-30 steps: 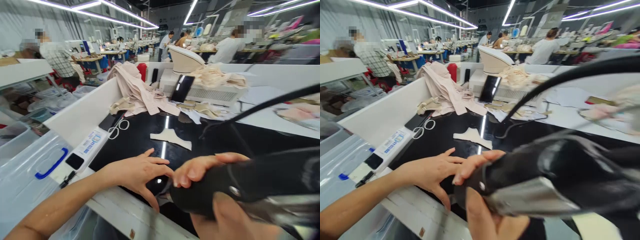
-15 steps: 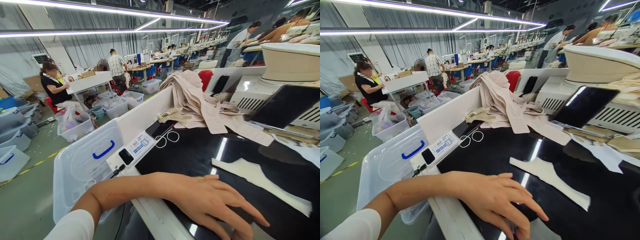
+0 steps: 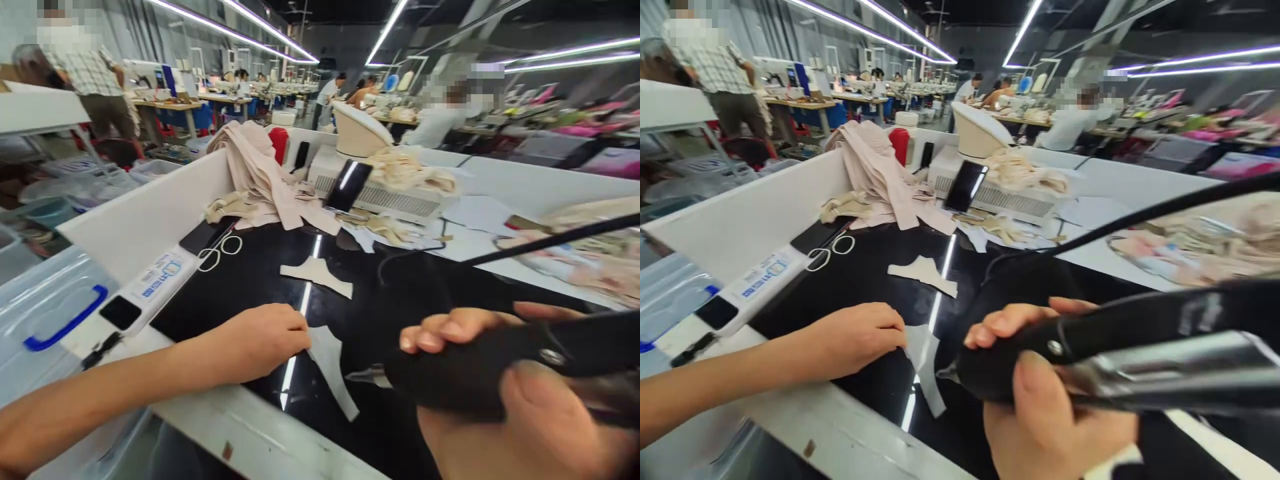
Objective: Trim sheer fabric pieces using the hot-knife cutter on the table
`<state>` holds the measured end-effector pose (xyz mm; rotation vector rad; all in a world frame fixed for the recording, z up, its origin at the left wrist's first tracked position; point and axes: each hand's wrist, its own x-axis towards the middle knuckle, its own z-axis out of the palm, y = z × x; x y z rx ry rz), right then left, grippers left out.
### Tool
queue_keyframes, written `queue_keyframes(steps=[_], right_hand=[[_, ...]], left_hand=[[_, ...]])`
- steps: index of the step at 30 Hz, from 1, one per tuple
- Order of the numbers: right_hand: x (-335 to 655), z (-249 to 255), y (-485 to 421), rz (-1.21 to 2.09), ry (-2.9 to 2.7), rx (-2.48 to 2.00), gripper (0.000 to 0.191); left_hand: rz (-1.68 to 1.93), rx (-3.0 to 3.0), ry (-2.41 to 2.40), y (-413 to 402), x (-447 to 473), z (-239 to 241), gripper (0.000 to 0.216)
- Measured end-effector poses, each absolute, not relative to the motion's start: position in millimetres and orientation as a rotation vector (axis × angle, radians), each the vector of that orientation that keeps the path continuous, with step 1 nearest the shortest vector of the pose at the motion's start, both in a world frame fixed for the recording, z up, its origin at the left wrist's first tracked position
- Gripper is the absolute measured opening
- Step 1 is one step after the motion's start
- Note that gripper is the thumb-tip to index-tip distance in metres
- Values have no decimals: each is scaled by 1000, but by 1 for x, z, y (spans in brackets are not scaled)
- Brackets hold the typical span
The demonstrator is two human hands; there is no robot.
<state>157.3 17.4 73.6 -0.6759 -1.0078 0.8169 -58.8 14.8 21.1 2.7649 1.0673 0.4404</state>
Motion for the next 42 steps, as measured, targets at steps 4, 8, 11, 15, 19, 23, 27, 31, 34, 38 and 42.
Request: queue_keyframes(steps=[4,8,11,15,19,23,27,31,34,38,42], right_hand=[[145,88,17,798,-1017,-674,39],[146,83,17,792,-1028,-633,37],[145,78,20,783,-1044,-627,36],[141,72,22,782,-1071,-619,34],[140,65,22,819,-1087,-615,33],[141,63,21,821,-1112,-588,34],[141,65,22,828,-1103,-575,36],[141,64,21,823,-1102,-590,35],[140,64,19,811,-1111,-606,32],[138,67,15,845,-1097,-611,32],[137,69,9,888,-1099,-612,36]], left_hand=[[489,2761,1010,18,-60,14,29],[469,2764,1058,20,-53,20,27],[530,2676,1054,17,-44,26,18],[525,2522,993,13,-35,29,42],[474,2458,989,11,-35,24,69],[465,2450,972,9,-38,23,76],[439,2443,969,9,-39,27,76],[427,2414,977,9,-39,30,76],[419,2403,978,9,-38,30,77],[413,2405,980,9,-38,31,77],[410,2411,976,8,-38,31,77]])
